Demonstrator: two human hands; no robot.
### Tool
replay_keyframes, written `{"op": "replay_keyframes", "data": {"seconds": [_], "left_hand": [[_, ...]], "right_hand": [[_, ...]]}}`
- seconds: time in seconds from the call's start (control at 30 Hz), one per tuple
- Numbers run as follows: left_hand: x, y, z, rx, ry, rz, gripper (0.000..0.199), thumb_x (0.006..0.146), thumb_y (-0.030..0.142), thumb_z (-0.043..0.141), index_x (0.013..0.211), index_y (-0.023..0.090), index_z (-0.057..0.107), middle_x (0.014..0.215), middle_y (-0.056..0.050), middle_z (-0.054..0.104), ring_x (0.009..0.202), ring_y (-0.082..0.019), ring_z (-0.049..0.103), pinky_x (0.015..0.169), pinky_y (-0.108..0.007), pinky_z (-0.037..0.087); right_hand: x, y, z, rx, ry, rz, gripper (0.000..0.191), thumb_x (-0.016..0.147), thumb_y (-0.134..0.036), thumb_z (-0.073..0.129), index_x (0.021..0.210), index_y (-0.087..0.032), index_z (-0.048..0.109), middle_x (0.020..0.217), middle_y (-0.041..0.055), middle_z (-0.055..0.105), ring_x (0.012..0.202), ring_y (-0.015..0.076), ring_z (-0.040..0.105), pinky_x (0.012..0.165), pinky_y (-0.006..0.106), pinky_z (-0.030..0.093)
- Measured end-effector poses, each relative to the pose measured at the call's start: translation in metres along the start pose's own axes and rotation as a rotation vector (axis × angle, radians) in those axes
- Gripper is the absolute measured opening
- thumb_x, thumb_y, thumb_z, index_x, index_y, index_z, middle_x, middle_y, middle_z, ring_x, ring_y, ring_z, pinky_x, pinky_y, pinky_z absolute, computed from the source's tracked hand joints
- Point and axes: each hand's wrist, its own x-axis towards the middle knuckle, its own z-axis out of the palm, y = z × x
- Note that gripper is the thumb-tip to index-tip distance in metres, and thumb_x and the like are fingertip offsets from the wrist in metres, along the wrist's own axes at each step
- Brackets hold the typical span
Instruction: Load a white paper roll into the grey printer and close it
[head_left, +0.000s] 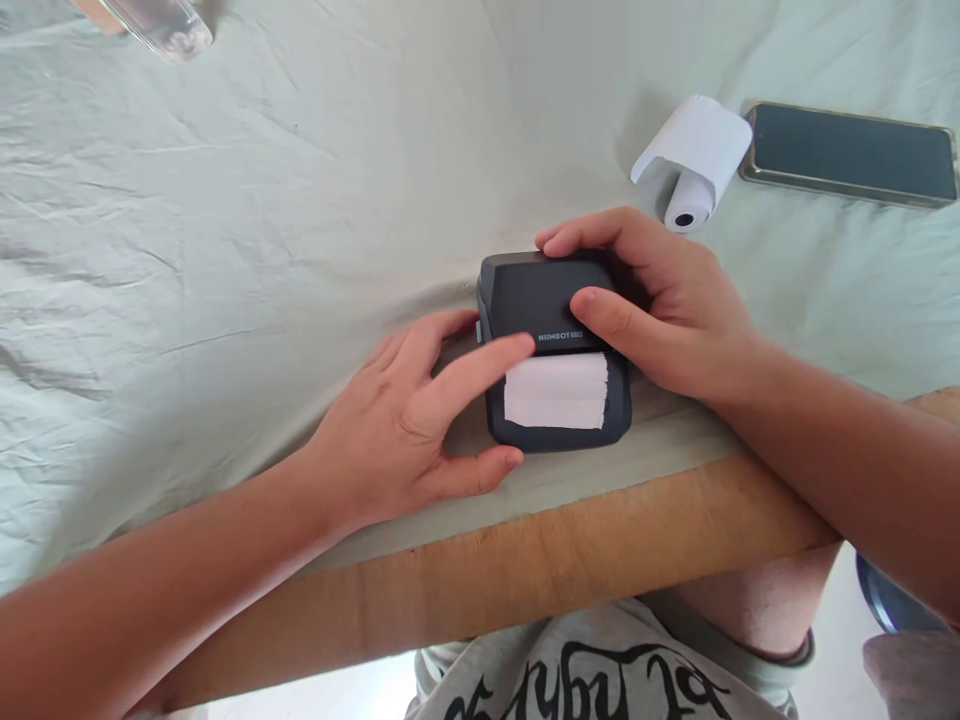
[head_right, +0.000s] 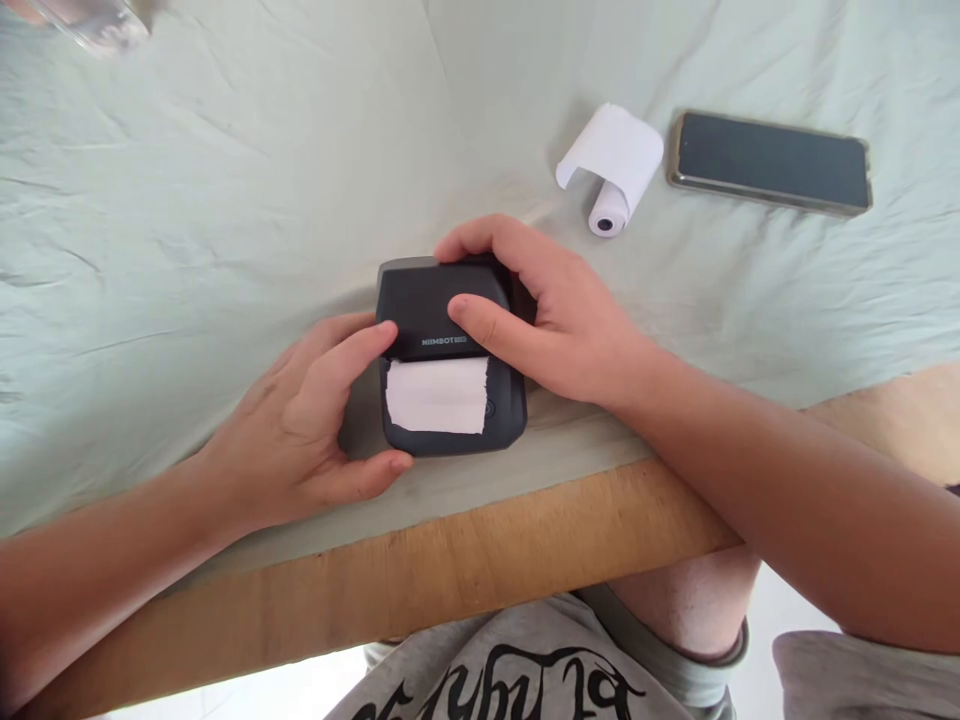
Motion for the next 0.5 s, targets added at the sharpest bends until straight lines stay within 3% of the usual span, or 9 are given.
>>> {"op": "replay_keyframes", "data": {"seconds": [0.07, 0.17, 0.33, 0.4, 0.5], "left_hand": [[0.001, 0.000, 0.002, -0.009, 0.021, -0.003, 0.080, 0.118, 0.078, 0.057, 0.187, 0.037, 0.055, 0.171, -0.017, 0.072, 0.151, -0.044, 0.077, 0.126, -0.070, 0.070], [0.002, 0.000, 0.000, 0.007, 0.035, 0.011, 0.081, 0.120, 0.079, 0.052, 0.187, 0.033, 0.054, 0.168, -0.019, 0.072, 0.149, -0.044, 0.078, 0.124, -0.069, 0.071], [0.004, 0.000, -0.009, 0.011, -0.045, 0.062, 0.079, 0.119, 0.071, 0.065, 0.185, 0.028, 0.053, 0.170, -0.022, 0.071, 0.149, -0.044, 0.079, 0.120, -0.065, 0.072], [0.004, 0.000, -0.009, 0.023, -0.033, 0.074, 0.078, 0.120, 0.069, 0.064, 0.185, 0.028, 0.050, 0.169, -0.022, 0.072, 0.149, -0.044, 0.079, 0.121, -0.064, 0.072], [0.003, 0.000, -0.007, 0.040, 0.025, 0.046, 0.088, 0.124, 0.077, 0.052, 0.192, 0.024, 0.036, 0.172, -0.025, 0.072, 0.152, -0.046, 0.079, 0.123, -0.068, 0.072]], "right_hand": [[0.002, 0.001, -0.003, 0.063, -0.034, 0.037, 0.047, 0.115, -0.067, 0.075, 0.149, -0.036, 0.078, 0.150, 0.0045, 0.085, 0.129, 0.0292, 0.085, 0.105, 0.048, 0.078], [0.007, -0.002, -0.010, 0.155, -0.098, 0.118, 0.051, 0.108, -0.068, 0.085, 0.146, -0.034, 0.079, 0.146, 0.0049, 0.084, 0.126, 0.0288, 0.084, 0.099, 0.046, 0.078], [0.011, -0.011, -0.015, 0.172, -0.192, 0.168, 0.052, 0.107, -0.064, 0.085, 0.147, -0.031, 0.077, 0.148, 0.0068, 0.081, 0.123, 0.0277, 0.080, 0.093, 0.042, 0.076], [0.008, -0.013, -0.011, 0.115, -0.173, 0.144, 0.048, 0.111, -0.059, 0.078, 0.151, -0.031, 0.073, 0.150, 0.0075, 0.081, 0.124, 0.0280, 0.080, 0.101, 0.046, 0.076], [0.001, -0.013, -0.003, -0.046, -0.057, 0.049, 0.039, 0.116, -0.050, 0.066, 0.149, -0.030, 0.074, 0.152, 0.0092, 0.080, 0.141, 0.0308, 0.077, 0.126, 0.054, 0.069]]}}
